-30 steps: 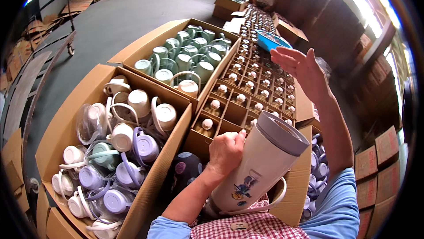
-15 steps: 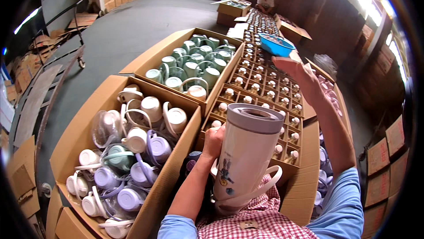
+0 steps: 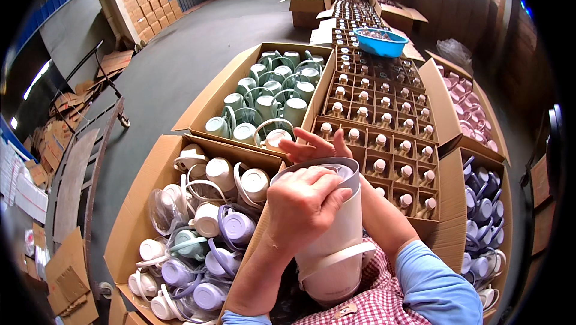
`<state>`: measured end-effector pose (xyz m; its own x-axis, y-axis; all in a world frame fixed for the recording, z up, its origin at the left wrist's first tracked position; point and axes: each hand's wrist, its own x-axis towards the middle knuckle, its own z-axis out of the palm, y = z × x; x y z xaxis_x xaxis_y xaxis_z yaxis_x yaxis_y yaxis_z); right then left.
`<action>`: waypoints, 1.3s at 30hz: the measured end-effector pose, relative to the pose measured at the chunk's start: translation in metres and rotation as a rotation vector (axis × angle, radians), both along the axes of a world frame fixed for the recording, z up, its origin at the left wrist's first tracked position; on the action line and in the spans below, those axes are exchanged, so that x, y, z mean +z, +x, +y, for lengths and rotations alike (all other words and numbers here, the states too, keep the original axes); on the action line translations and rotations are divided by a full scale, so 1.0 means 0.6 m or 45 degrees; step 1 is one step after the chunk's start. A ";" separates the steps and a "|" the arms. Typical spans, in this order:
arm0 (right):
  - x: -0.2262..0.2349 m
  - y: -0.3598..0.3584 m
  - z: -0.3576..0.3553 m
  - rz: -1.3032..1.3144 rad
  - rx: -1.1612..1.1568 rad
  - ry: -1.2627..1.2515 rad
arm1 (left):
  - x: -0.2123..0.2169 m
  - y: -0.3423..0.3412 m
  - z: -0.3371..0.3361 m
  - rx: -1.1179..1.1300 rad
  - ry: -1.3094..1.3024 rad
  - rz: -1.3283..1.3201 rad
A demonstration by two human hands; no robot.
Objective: The person assembles thermos flasks by placing glass liners into colorful plastic outer shells, inserting stoppers, and screwing on the top caps while working among large cardboard boxes of components.
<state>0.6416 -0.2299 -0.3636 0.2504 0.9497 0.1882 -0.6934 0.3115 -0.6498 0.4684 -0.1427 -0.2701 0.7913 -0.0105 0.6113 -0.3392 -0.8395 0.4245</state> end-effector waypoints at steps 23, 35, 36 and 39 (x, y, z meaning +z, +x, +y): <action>0.107 -0.050 -0.054 -0.273 -0.304 -0.060 | 0.064 -0.013 -0.027 -0.056 0.113 0.163; 0.102 -0.061 -0.061 -0.792 -0.569 0.050 | 0.033 -0.018 -0.035 0.000 -0.002 -0.173; 0.094 -0.058 -0.056 -0.986 -0.520 0.294 | 0.022 -0.017 -0.014 -0.174 -0.069 -0.195; 0.115 -0.068 -0.067 -1.336 -0.662 0.217 | -0.022 -0.017 0.042 -0.603 -0.469 -0.351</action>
